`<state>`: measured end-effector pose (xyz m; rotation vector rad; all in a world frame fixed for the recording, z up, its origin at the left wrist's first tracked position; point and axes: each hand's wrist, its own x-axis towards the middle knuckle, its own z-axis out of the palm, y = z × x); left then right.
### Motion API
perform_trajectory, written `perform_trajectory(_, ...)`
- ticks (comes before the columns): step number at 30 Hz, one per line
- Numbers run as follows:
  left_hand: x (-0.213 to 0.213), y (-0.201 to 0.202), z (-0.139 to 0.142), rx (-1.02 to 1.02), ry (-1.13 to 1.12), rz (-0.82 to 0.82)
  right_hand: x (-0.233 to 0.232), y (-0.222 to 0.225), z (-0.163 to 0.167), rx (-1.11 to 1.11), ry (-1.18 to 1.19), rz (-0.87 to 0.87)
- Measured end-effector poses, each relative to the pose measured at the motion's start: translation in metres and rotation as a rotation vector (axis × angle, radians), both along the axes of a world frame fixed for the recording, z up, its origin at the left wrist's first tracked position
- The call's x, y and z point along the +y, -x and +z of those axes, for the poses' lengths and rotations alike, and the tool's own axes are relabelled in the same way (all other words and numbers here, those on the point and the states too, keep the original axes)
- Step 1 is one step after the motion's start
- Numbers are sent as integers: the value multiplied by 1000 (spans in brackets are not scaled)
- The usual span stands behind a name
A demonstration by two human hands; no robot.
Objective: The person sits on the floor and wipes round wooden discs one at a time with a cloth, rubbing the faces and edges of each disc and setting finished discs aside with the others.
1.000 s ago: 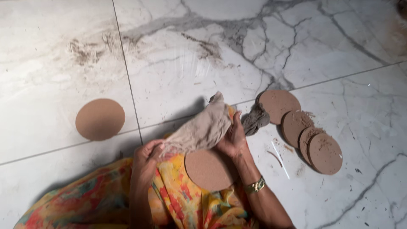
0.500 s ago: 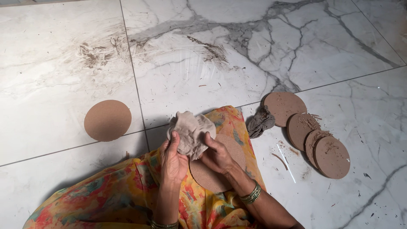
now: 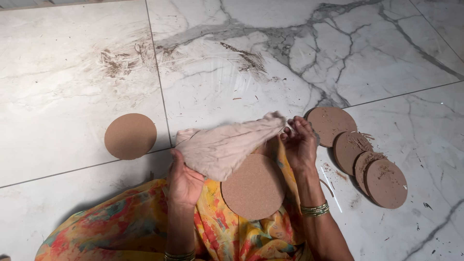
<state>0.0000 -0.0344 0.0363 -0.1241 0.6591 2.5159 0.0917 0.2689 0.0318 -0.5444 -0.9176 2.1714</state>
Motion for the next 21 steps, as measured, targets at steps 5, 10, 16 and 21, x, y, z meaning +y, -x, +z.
perform_trajectory(5,11,-6,-5,17,21,-61,-34,1,15,-544,-808,-154)
perform_trajectory(10,21,-9,-16,156,51,-221,-80,6,33,-303,-814,677)
perform_trajectory(16,8,1,-4,166,634,-140,-88,31,33,-437,-945,363)
perform_trajectory(21,1,-25,-3,163,598,-175,-104,41,44,-305,-1147,-148)
